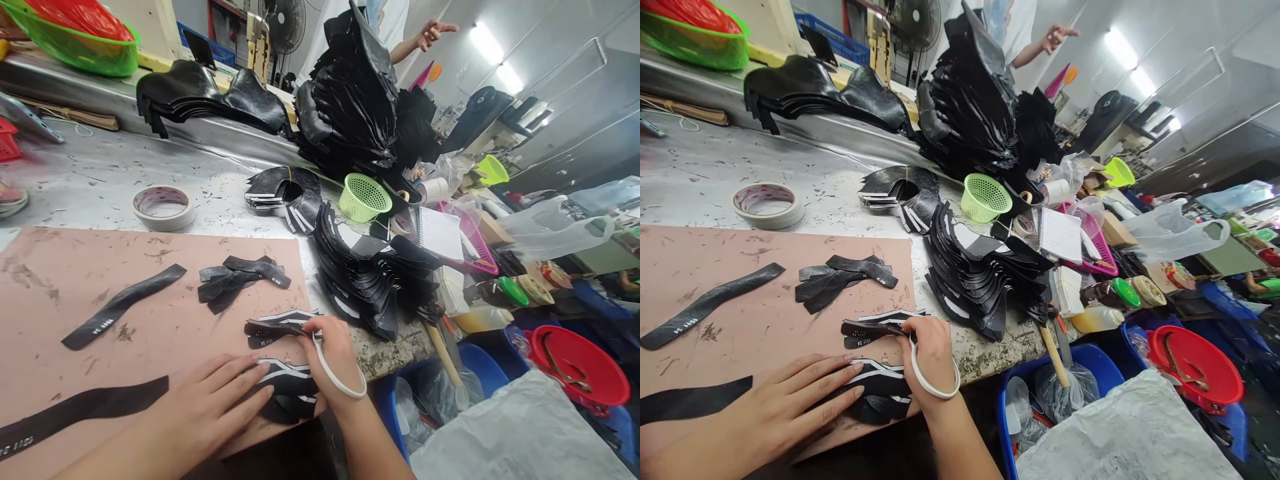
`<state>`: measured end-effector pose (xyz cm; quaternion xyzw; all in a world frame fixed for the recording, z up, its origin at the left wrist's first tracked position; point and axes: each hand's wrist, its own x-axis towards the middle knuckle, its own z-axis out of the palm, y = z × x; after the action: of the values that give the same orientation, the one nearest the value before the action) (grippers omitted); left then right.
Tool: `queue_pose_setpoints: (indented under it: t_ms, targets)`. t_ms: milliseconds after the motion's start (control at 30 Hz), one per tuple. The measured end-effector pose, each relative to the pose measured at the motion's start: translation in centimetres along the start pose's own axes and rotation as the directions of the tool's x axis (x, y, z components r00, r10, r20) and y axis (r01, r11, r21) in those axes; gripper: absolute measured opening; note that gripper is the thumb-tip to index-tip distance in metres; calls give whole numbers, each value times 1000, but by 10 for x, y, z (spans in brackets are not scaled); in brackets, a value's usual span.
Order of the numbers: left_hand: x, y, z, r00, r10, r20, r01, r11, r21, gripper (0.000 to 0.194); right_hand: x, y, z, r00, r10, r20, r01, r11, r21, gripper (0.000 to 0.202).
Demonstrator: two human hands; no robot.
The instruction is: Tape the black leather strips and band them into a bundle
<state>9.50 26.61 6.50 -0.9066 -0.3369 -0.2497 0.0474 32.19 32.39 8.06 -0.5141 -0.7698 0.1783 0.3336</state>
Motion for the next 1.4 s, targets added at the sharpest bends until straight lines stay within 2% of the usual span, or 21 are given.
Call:
queue_pose_setpoints:
  t_ms: [67, 133, 200, 267, 300, 333, 367, 433, 500, 533, 600, 667, 800, 1033, 1167, 1267, 1333, 1400]
  targets:
    - [3, 1, -9, 999, 14, -43, -14, 1000, 10, 34, -1, -3, -6, 996, 80, 29, -83, 992, 95, 12]
    - [5, 3, -17, 994, 6, -107, -8, 1000, -13, 34, -2, -6, -14, 977, 176, 121, -200, 955, 220, 11]
    - [5, 5, -20, 984, -17, -180, 8, 999, -50, 37, -5, -9, -22, 921, 261, 290, -351, 878, 325, 15]
    - [6, 7, -16, 974, -59, -218, 41, 996, -83, 35, -7, -11, -28, 833, 308, 460, -487, 802, 346, 20]
    - [6, 7, -12, 974, -84, -212, 65, 993, -94, 31, -8, -11, -30, 800, 319, 508, -518, 793, 319, 21]
    - [7, 7, -7, 976, -110, -189, 92, 991, -102, 28, -9, -10, -31, 793, 325, 515, -514, 812, 278, 23]
    - [6, 7, -1, 979, -132, -154, 116, 988, -106, 28, -9, -9, -31, 812, 324, 486, -477, 848, 231, 24]
    - [5, 5, 10, 985, -148, -90, 138, 985, -108, 31, -7, -3, -28, 896, 281, 345, -345, 928, 141, 24]
    - [1, 3, 16, 990, -134, -44, 129, 986, -104, 33, -2, 4, -21, 968, 166, 188, -181, 981, 70, 23]
    - [-1, 2, 18, 992, -122, -35, 118, 987, -106, 35, 1, 8, -17, 985, 97, 140, -104, 994, 42, 24]
    - [-5, 1, 18, 995, -92, -43, 87, 990, -110, 37, 6, 15, -8, 995, -21, 102, 21, 1000, -3, 24]
    - [-8, 2, 17, 997, -64, -48, 59, 992, -109, 39, 10, 18, -2, 993, -88, 81, 91, 995, -34, 22]
    - [-6, 6, 13, 996, -69, -53, 64, 993, -98, 35, 14, 17, -2, 986, -166, 6, 166, 984, -69, 13]
    - [-4, 6, 9, 996, -64, -65, 57, 994, -98, 33, 17, 8, -4, 956, -294, 14, 295, 955, -44, 15]
    - [-3, 5, 6, 995, -46, -88, 40, 997, -66, 35, 15, 0, -15, 965, -260, -35, 260, 966, -10, 12]
    - [-3, 7, -1, 995, -16, -94, 14, 1000, -27, 35, 10, -4, -27, 994, -96, -53, 104, 975, 195, 11]
    - [-4, 10, -7, 984, -46, -174, 40, 999, -36, 30, 5, -7, -30, 999, 50, 17, -53, 913, 405, 13]
    - [-5, 12, -12, 954, -92, -287, 73, 994, -77, 21, -2, -10, -27, 980, 144, 135, -193, 845, 498, 15]
